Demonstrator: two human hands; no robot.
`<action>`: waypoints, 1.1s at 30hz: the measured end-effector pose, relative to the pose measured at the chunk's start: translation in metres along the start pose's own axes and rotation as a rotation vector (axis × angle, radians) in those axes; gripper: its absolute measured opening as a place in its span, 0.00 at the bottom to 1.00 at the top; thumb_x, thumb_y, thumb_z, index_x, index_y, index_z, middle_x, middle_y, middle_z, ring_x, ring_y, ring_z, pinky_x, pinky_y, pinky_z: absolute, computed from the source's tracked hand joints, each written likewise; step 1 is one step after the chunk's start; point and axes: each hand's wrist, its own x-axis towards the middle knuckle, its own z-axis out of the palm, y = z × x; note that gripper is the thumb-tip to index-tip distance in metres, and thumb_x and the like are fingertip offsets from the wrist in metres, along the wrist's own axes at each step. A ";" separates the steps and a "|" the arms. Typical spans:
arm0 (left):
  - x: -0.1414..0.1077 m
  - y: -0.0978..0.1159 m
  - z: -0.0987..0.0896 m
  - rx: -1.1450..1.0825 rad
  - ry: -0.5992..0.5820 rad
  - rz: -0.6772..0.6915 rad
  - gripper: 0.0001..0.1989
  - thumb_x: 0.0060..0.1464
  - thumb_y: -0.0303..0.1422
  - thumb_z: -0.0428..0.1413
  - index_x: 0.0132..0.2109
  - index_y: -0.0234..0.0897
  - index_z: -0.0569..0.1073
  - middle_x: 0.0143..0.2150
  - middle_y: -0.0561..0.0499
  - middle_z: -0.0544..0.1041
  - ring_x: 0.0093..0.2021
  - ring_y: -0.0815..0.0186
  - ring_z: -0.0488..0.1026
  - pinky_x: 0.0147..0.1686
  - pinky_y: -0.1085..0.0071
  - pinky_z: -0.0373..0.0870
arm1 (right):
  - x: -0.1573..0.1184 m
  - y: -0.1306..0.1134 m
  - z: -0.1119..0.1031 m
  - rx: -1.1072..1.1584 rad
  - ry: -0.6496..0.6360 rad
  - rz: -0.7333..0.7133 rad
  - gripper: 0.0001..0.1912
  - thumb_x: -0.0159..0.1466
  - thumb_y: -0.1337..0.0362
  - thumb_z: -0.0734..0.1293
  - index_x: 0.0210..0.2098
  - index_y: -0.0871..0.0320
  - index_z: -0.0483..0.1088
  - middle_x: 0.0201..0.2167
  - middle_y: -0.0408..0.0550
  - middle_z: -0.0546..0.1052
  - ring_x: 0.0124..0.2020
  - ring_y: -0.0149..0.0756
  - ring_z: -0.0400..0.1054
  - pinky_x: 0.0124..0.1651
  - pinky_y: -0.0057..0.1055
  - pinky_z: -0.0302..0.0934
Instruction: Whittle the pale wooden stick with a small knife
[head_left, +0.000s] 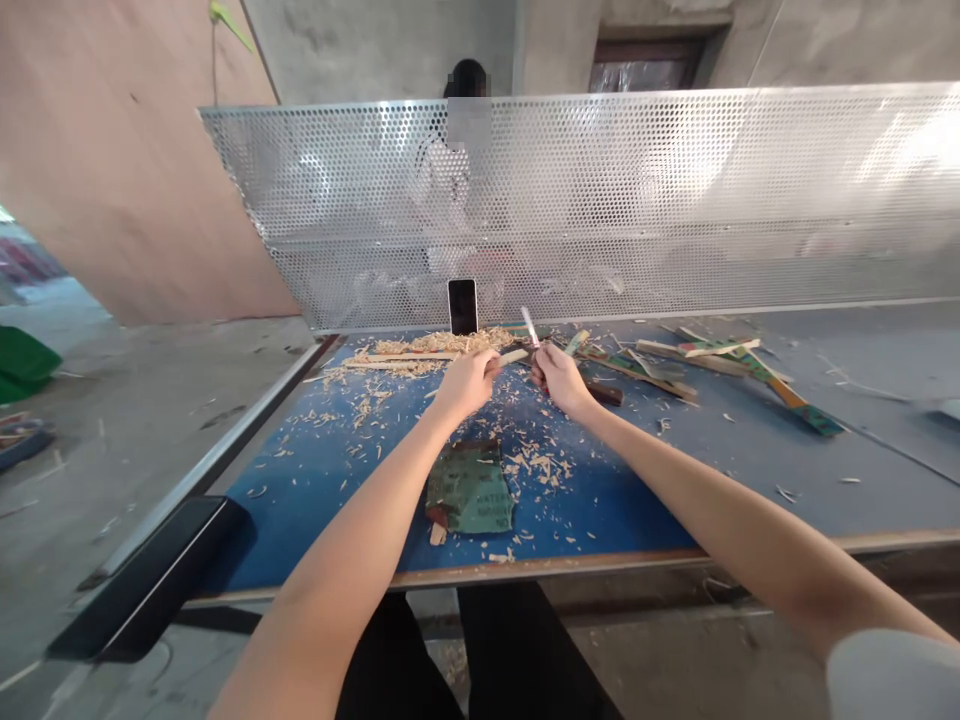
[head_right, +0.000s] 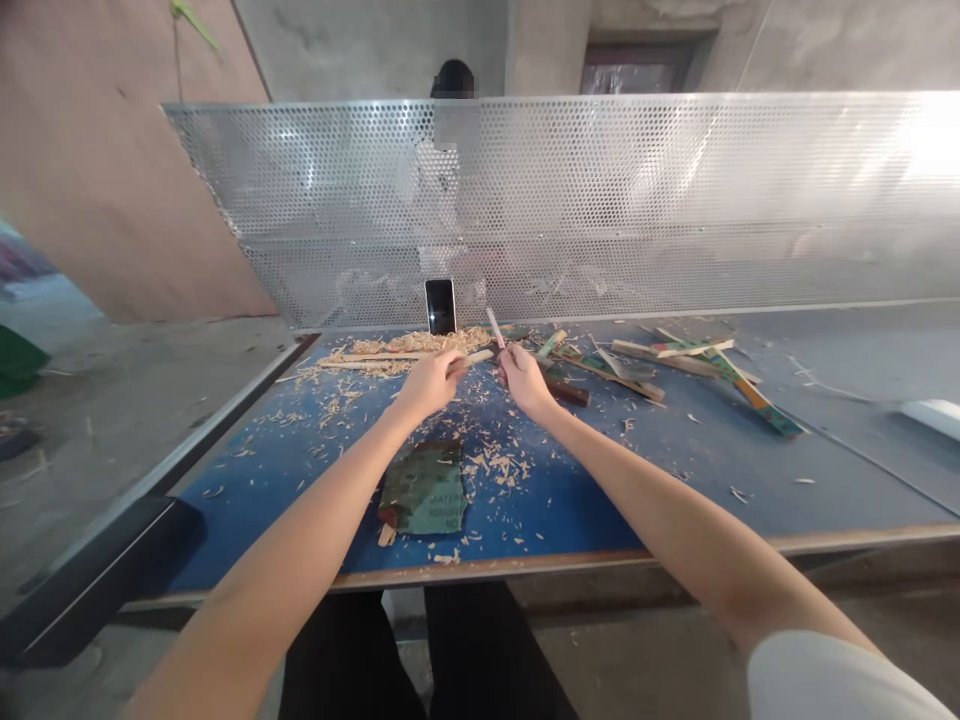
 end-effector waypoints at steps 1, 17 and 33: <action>-0.001 0.011 -0.001 0.004 0.031 0.031 0.08 0.70 0.29 0.58 0.52 0.35 0.79 0.47 0.42 0.82 0.46 0.57 0.79 0.48 0.63 0.73 | -0.002 -0.003 0.000 0.201 0.039 -0.027 0.19 0.80 0.46 0.49 0.44 0.50 0.61 0.25 0.39 0.66 0.26 0.36 0.63 0.31 0.32 0.60; -0.014 0.062 0.011 -0.025 0.384 0.288 0.05 0.69 0.29 0.58 0.51 0.39 0.73 0.44 0.46 0.79 0.41 0.62 0.79 0.40 0.66 0.76 | -0.026 -0.040 0.005 0.861 0.168 -0.093 0.37 0.64 0.29 0.71 0.24 0.49 0.53 0.14 0.30 0.50 0.15 0.24 0.39 0.18 0.30 0.40; -0.018 0.068 0.012 0.013 0.486 0.396 0.04 0.71 0.29 0.57 0.50 0.40 0.71 0.41 0.49 0.77 0.38 0.66 0.78 0.33 0.70 0.73 | -0.034 -0.038 0.009 0.810 0.248 -0.128 0.32 0.66 0.27 0.66 0.31 0.50 0.69 0.15 0.30 0.49 0.16 0.27 0.37 0.19 0.31 0.38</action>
